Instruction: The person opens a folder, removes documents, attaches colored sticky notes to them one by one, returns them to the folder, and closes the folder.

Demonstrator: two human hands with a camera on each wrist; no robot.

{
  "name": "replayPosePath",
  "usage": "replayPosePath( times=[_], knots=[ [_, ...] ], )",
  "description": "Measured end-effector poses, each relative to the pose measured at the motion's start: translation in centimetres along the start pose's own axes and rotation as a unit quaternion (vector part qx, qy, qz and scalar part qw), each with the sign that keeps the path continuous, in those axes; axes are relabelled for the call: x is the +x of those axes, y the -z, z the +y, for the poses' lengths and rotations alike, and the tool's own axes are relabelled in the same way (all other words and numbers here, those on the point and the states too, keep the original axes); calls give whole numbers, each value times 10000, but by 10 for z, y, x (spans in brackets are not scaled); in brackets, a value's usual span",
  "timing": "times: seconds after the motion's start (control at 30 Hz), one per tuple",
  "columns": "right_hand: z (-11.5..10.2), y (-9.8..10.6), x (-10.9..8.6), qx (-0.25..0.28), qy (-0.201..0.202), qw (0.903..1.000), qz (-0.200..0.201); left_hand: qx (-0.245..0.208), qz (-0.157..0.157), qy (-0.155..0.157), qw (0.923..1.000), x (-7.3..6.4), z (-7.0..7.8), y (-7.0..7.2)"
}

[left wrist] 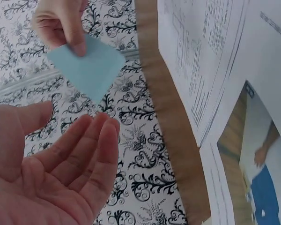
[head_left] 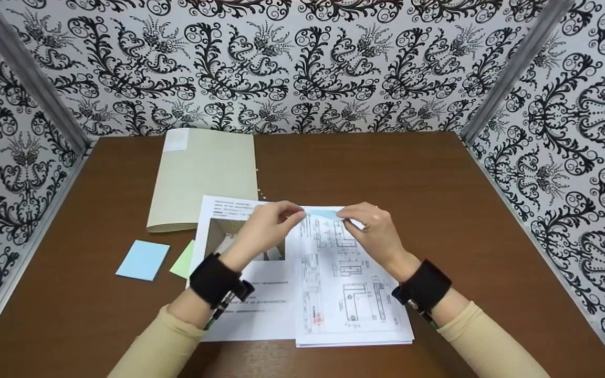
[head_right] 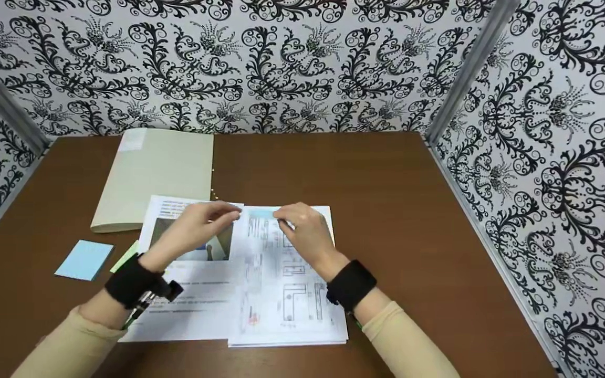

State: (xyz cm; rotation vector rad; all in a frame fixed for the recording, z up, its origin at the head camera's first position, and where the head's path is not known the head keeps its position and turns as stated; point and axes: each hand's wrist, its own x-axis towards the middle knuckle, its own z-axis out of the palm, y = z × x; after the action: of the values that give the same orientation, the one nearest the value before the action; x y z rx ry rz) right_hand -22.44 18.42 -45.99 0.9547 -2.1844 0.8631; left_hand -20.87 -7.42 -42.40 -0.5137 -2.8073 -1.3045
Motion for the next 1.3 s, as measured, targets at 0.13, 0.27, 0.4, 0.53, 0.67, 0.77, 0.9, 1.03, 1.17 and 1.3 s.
replayPosePath(
  times=[0.13,0.27,0.4,0.53,0.67,0.77,0.9,1.03,1.17,1.3],
  knots=[
    [-3,-3,0,-304,561,9980,1,-14,-60,145,9999,9,2,-7],
    [-7,-4,1,-540,987,9936,-28,-35,-185,58,9998,15,2,-10],
    [-8,-7,0,-749,1379,9876,-58,-130,-264,-64,9995,20,2,-12],
    [-6,-10,-3,-815,1719,9817,-111,-138,-230,-85,9996,23,0,-14],
    [-3,-11,-4,-779,1883,9787,-230,-16,-136,-35,9999,25,0,-15],
    [-1,-9,-4,-739,1938,9774,-405,36,-97,3,9999,26,0,-15],
    [4,-4,-2,-708,1797,9798,-523,73,-90,-62,9999,27,2,-17],
    [10,0,0,-665,1154,9894,-583,124,-96,-193,9997,28,3,-19],
    [14,2,-1,-500,198,9935,-1005,153,-200,-271,9993,30,6,-24],
    [16,1,-3,-183,-523,9881,-1436,153,-394,-356,9985,32,7,-29]
  ],
)
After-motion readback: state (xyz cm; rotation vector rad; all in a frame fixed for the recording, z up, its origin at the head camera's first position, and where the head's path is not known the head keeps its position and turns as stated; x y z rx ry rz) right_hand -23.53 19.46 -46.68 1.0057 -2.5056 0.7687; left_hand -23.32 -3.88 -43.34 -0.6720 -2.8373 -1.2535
